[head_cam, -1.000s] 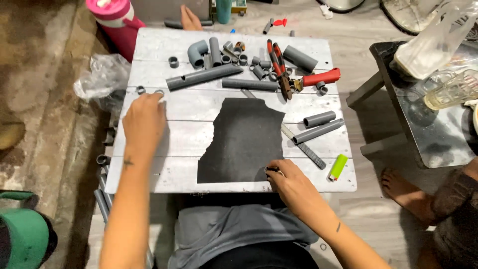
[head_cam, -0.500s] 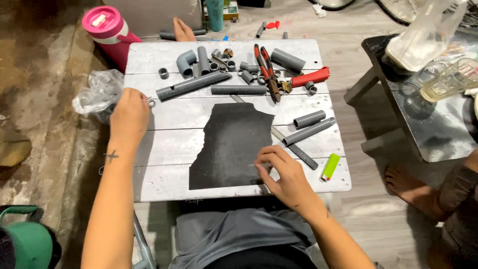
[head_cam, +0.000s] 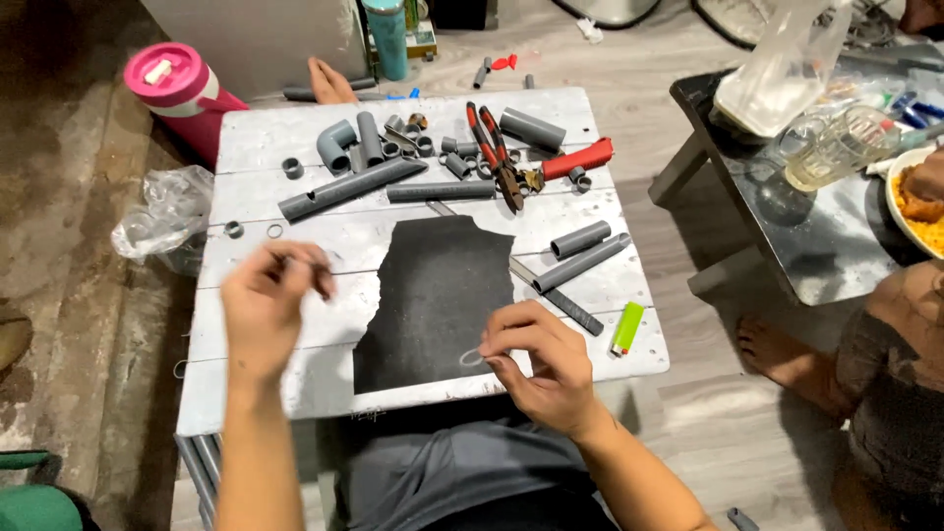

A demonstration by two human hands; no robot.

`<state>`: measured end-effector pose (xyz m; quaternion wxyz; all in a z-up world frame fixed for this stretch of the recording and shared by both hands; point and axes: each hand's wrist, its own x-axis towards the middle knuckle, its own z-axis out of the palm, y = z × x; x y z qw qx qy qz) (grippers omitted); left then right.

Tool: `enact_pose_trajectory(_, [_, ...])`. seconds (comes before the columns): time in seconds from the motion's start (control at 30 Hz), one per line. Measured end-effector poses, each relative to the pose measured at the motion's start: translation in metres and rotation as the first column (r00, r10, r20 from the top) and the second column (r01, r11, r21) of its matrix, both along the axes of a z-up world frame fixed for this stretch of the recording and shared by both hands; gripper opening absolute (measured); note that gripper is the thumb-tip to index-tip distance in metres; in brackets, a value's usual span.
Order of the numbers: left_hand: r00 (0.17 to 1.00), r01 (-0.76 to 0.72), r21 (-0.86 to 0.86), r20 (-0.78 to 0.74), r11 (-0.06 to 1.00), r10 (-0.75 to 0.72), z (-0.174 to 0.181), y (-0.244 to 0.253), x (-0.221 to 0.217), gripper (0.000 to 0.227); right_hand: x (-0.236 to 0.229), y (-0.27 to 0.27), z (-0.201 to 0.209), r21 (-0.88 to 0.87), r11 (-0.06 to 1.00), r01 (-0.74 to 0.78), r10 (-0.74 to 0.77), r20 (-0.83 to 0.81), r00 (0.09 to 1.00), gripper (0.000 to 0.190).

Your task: Sand a piece of material and inspect PVC pipe fittings on a workbench

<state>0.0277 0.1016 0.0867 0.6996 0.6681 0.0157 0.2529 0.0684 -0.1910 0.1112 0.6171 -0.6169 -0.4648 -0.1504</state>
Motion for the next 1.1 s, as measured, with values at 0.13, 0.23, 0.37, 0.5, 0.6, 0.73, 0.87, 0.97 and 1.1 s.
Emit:
enact_pose_trajectory(0.13, [0.995, 0.096, -0.128, -0.026, 0.987, -0.100, 0.014, -0.061, -0.028, 0.017, -0.005, 0.004, 0.001, 0.047, 0.999, -0.013, 0.012, 0.018, 1.000, 0.014])
enact_pose_trajectory(0.23, [0.974, 0.208, -0.046, 0.097, 0.977, -0.203, 0.031, -0.093, -0.042, 0.011, -0.006, 0.006, 0.002, 0.097, 0.995, -0.003, 0.001, 0.020, 1.000, 0.016])
enact_pose_trajectory(0.37, [0.970, 0.135, 0.251, 0.165, 0.958, -0.180, 0.048, -0.112, -0.059, 0.013, -0.014, 0.005, 0.001, 0.156, 0.988, -0.010, 0.008, 0.014, 1.000, 0.018])
enact_pose_trajectory(0.5, [0.961, 0.116, 0.305, 0.205, 0.945, -0.185, 0.046, -0.117, -0.065, 0.012, -0.018, 0.004, 0.003, 0.158, 0.987, -0.040, 0.038, 0.016, 0.999, 0.014])
enact_pose_trajectory(0.6, [0.961, 0.100, 0.303, 0.219, 0.948, -0.171, 0.047, -0.117, -0.067, 0.011, -0.021, 0.004, -0.001, 0.177, 0.983, -0.056, 0.056, 0.008, 0.998, 0.015])
enact_pose_trajectory(0.73, [0.958, 0.098, 0.324, 0.227, 0.941, -0.177, 0.049, -0.116, -0.069, 0.010, -0.022, 0.006, -0.002, 0.180, 0.981, -0.067, 0.066, 0.015, 0.998, 0.015])
enact_pose_trajectory(0.87, [0.955, 0.092, 0.330, 0.237, 0.939, -0.176, 0.050, -0.116, -0.069, 0.010, -0.023, 0.008, -0.001, 0.180, 0.981, -0.067, 0.065, 0.015, 0.998, 0.016])
enact_pose_trajectory(0.97, [0.958, 0.093, 0.326, 0.228, 0.941, -0.174, 0.050, -0.116, -0.069, 0.011, -0.023, 0.009, -0.003, 0.185, 0.981, -0.063, 0.063, 0.007, 0.998, 0.016])
enact_pose_trajectory(1.1, [0.957, 0.100, 0.331, 0.225, 0.938, -0.181, 0.049, -0.115, -0.069, 0.011, -0.023, 0.009, -0.007, 0.198, 0.978, -0.069, 0.070, -0.001, 0.998, 0.016])
